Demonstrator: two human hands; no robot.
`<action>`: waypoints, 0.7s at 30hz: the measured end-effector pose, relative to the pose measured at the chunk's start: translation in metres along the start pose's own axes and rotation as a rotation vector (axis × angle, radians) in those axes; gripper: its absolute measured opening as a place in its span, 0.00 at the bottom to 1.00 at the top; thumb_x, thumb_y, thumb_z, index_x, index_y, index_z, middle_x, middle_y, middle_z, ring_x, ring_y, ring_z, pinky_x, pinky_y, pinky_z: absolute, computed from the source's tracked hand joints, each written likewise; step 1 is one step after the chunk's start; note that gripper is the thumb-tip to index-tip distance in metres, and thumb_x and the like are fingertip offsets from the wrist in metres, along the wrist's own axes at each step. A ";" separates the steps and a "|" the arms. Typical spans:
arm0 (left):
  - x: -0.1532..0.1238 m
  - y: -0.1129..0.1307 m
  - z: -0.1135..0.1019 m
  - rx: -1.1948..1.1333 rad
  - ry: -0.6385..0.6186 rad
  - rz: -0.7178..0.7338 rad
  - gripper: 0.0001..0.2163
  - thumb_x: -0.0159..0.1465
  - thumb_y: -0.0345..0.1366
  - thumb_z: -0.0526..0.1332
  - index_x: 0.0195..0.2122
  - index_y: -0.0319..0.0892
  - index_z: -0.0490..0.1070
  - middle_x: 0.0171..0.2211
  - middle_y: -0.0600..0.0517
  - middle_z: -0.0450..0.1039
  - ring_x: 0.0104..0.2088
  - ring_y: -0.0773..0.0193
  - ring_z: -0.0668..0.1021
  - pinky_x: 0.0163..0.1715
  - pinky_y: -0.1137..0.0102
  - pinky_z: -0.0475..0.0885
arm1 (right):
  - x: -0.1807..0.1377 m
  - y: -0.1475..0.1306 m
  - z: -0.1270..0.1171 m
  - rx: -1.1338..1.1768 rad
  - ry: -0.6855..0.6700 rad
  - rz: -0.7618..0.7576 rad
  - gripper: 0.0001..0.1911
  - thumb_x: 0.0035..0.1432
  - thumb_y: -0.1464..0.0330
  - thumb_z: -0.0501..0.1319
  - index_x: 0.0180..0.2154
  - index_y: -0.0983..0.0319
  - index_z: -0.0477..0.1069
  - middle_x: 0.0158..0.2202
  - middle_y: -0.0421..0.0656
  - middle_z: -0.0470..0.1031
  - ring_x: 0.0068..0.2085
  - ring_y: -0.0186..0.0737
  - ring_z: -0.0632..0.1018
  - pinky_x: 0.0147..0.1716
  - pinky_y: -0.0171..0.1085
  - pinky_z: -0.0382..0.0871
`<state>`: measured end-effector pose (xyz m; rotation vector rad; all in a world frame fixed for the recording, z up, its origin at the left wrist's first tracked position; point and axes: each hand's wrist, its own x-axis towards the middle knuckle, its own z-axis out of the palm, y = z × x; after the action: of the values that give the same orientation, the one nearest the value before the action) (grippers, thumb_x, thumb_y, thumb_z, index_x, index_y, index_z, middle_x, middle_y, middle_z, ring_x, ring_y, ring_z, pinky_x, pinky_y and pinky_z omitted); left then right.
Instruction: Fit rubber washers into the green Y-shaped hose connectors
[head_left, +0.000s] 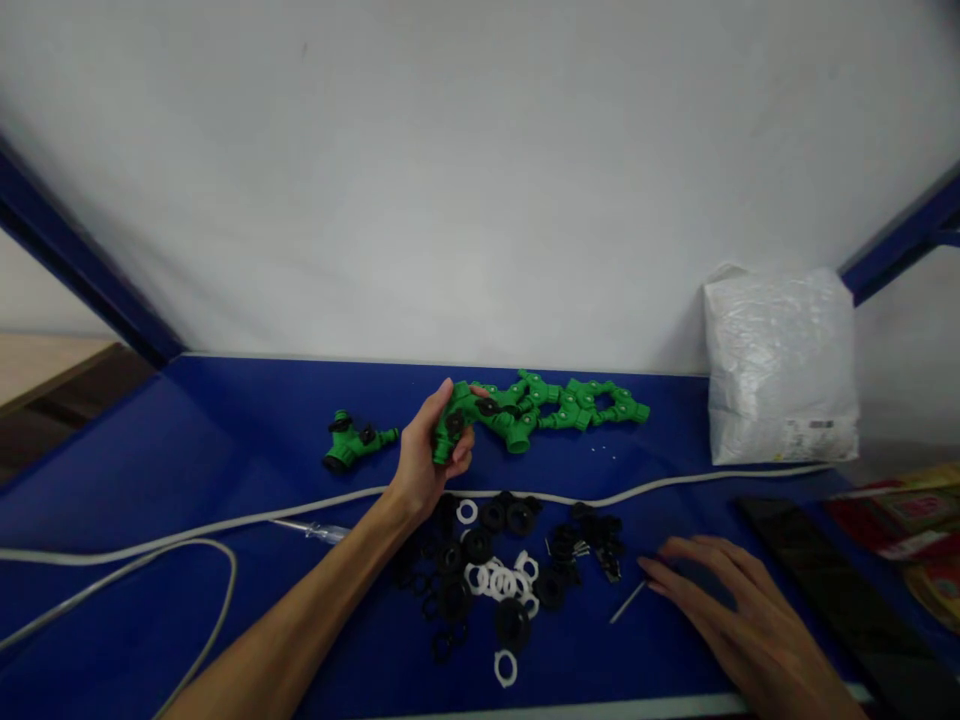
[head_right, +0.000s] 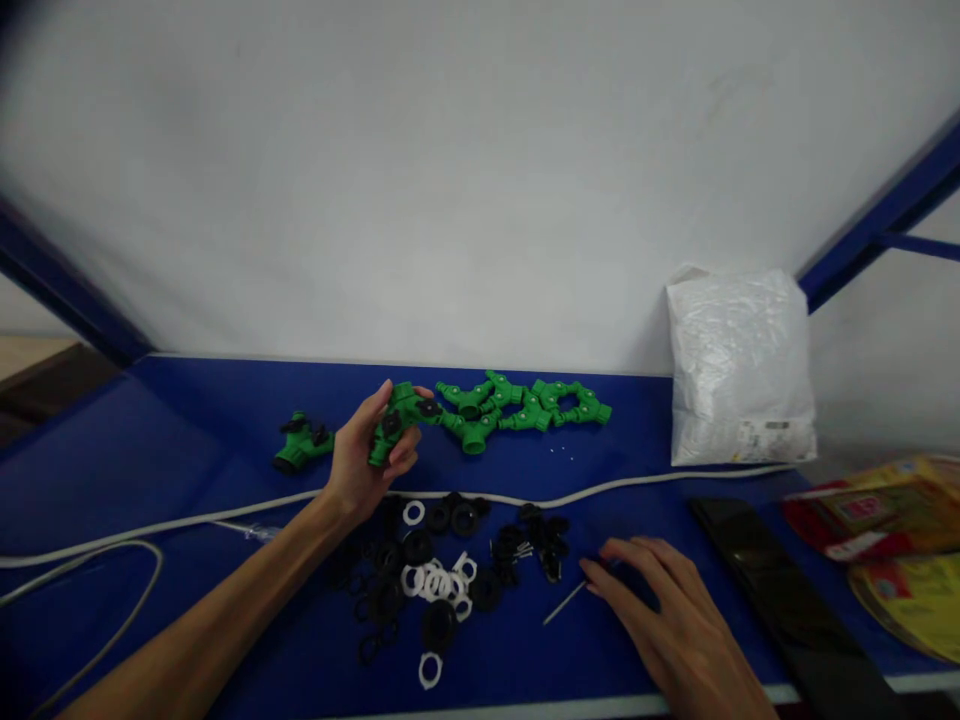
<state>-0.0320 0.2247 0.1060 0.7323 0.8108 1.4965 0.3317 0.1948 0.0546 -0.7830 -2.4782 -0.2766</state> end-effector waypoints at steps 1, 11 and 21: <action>0.000 0.001 0.000 -0.005 -0.004 0.002 0.22 0.66 0.55 0.57 0.43 0.38 0.75 0.14 0.61 0.54 0.15 0.73 0.52 0.12 0.79 0.48 | 0.000 -0.003 0.000 0.045 0.002 0.042 0.18 0.69 0.69 0.55 0.53 0.51 0.78 0.47 0.46 0.81 0.48 0.46 0.80 0.47 0.42 0.76; -0.010 0.000 0.010 0.308 -0.043 -0.038 0.31 0.67 0.62 0.52 0.57 0.41 0.72 0.15 0.60 0.59 0.13 0.70 0.57 0.12 0.76 0.53 | 0.160 -0.072 0.031 0.713 0.100 0.455 0.30 0.67 0.60 0.62 0.67 0.45 0.58 0.62 0.43 0.67 0.53 0.44 0.77 0.49 0.43 0.76; -0.027 0.025 0.014 1.166 0.046 0.295 0.27 0.75 0.49 0.43 0.52 0.43 0.79 0.36 0.48 0.81 0.38 0.57 0.80 0.42 0.67 0.70 | 0.185 -0.056 0.067 1.193 -0.034 0.519 0.16 0.63 0.61 0.66 0.51 0.57 0.74 0.31 0.39 0.77 0.31 0.41 0.77 0.34 0.40 0.70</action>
<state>-0.0318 0.1984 0.1352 1.7235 1.6874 1.1875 0.1421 0.2597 0.0955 -0.7870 -1.8386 1.2639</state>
